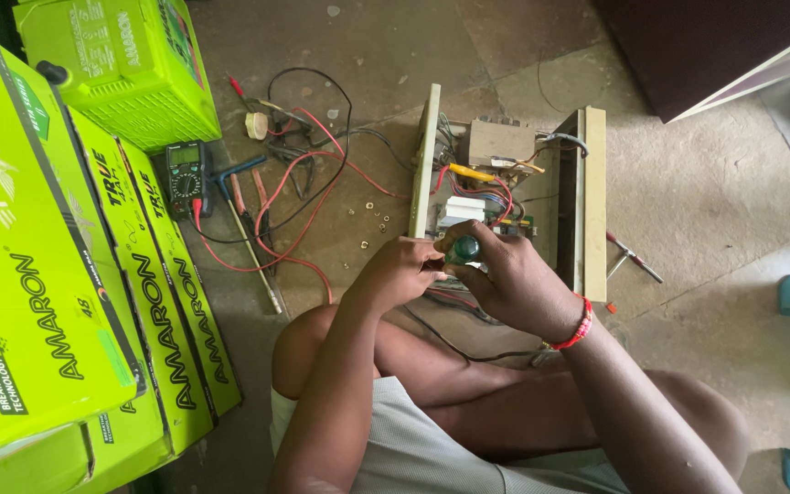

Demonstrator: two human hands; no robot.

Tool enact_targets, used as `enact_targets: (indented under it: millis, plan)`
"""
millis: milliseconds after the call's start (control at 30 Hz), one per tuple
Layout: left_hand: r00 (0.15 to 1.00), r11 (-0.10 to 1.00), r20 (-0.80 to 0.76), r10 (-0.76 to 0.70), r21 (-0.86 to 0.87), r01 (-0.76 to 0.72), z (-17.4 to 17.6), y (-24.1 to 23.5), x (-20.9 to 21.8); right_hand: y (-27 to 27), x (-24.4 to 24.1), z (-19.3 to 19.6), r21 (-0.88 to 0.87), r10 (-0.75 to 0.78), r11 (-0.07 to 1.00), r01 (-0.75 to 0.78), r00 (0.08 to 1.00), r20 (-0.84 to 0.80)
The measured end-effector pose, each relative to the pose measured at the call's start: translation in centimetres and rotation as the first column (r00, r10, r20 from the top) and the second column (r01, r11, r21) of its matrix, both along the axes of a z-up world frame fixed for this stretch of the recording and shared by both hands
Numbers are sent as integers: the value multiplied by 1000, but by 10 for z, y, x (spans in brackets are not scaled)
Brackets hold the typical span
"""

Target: The person sits on the floor and works on an open electronic device, using a screwdriver to tighten screws on the circuit board and adjusting wires. They also use a multimeter to test connections within the device.

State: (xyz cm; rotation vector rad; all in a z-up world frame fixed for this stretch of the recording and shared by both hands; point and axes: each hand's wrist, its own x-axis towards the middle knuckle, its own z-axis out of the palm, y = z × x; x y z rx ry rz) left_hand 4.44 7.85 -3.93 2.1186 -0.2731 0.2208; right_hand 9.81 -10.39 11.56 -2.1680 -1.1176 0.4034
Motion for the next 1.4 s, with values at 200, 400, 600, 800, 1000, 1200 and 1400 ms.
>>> enact_targets:
  millis: [200, 400, 600, 800, 1000, 1200, 1400]
  plan:
    - [997, 1000, -74, 1, -25, -2, 2, 2, 0, -3, -1, 0, 49, 20, 999, -20, 1000, 0]
    - [995, 1000, -93, 24, -9, -25, 2, 2, 2, -2, 0, -3, 71, 22, 997, -22, 1000, -7]
    - [999, 1000, -41, -8, -28, 7, 6, 2, 0, -4, -2, -7, 132, 16, 991, -23, 999, 50]
    - [999, 998, 1, -34, -45, 34, 11, -1, 1, -6, -8, -11, 175, -120, 979, 108, 991, 61]
    - [999, 998, 17, -40, -49, 41, 9, -2, 2, -6, -7, -10, 195, -120, 975, 103, 989, 80]
    - [999, 997, -15, -51, -62, 50, 5, 2, 2, -5, -5, -8, 133, -121, 985, 112, 991, 57]
    - [995, 996, -75, -64, -69, 59, 11, 3, 4, -1, -5, -3, -2, -118, 993, 118, 993, 11]
